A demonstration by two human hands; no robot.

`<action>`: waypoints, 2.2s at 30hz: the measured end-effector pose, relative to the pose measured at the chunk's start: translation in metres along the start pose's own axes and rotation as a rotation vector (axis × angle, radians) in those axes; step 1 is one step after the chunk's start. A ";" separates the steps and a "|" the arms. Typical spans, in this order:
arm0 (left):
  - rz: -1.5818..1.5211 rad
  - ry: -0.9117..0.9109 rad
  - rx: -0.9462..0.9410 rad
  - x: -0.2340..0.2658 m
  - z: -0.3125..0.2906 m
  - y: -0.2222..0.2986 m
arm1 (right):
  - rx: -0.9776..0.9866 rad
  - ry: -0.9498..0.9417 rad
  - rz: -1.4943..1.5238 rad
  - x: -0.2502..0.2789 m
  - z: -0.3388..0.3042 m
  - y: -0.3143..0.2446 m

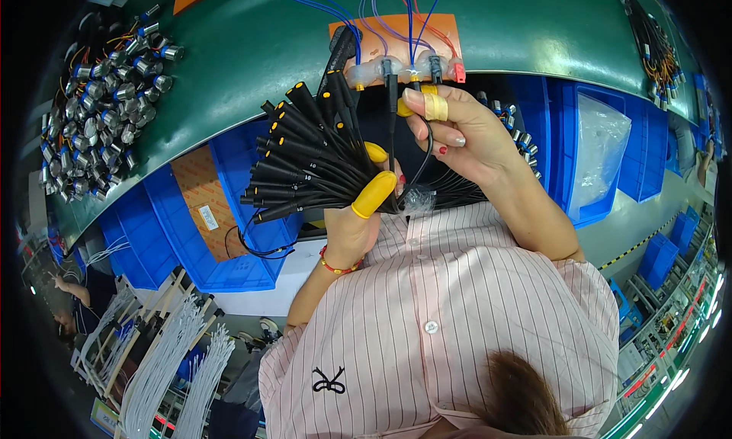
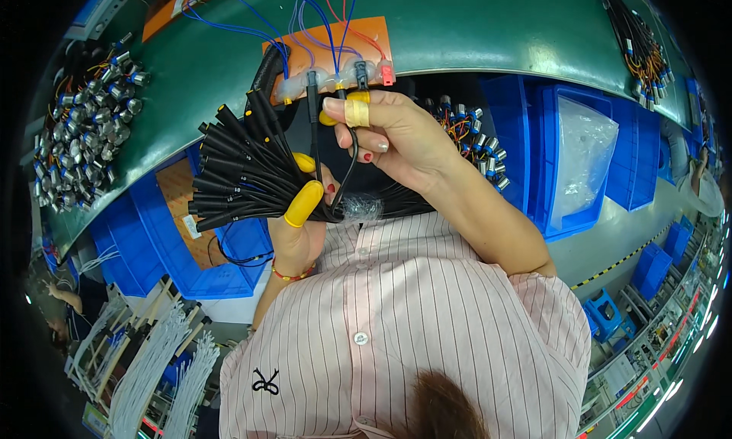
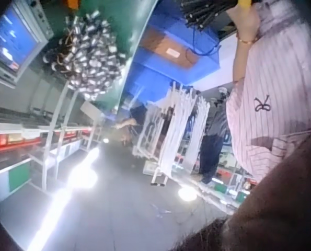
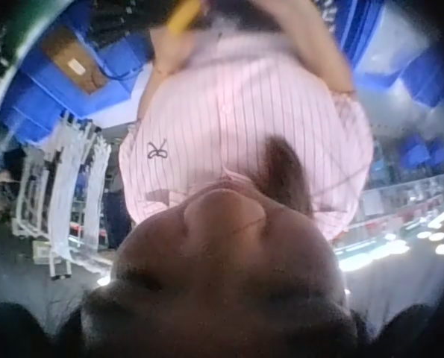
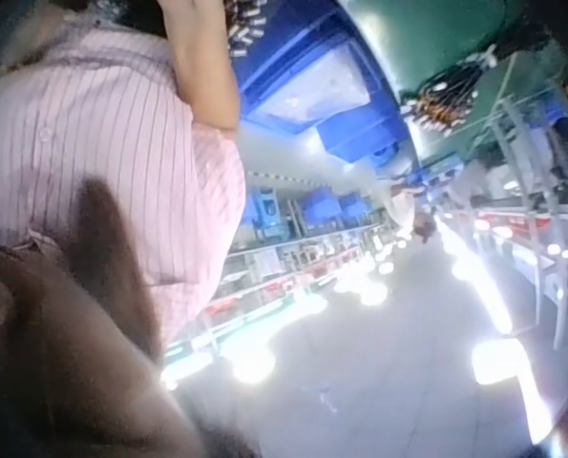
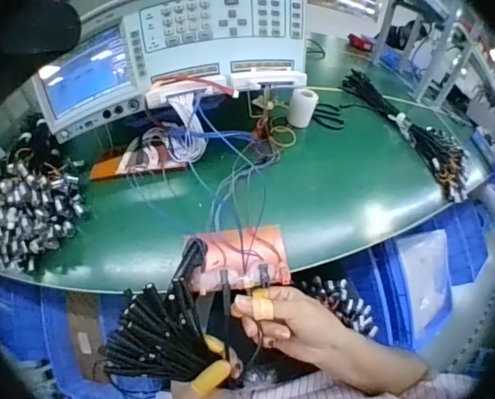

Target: The worker is bundling, organizing, and securing black wires with yellow/red connectors into harnesses on an assembly board.

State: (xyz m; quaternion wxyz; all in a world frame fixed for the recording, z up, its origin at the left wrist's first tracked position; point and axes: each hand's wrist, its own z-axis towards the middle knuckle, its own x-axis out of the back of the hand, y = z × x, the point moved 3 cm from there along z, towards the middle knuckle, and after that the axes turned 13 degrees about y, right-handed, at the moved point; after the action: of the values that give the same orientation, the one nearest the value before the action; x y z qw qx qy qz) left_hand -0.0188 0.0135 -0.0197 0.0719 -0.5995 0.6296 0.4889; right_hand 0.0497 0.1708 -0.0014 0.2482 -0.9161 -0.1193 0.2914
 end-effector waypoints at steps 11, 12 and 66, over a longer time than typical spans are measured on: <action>0.129 0.046 -0.059 0.000 -0.006 0.000 | 0.236 0.012 -0.306 -0.014 -0.013 -0.001; 0.126 0.039 -0.061 0.001 -0.006 0.000 | 0.268 0.014 -0.290 -0.015 -0.010 0.001; 0.063 -0.105 -0.178 -0.014 0.002 0.001 | 0.096 0.027 -0.053 0.005 0.001 -0.003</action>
State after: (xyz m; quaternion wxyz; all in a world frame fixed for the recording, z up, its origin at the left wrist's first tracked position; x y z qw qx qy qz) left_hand -0.0163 0.0241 -0.0108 0.0359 -0.5568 0.5978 0.5756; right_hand 0.0529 0.1756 -0.0021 0.3010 -0.9035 -0.1259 0.2779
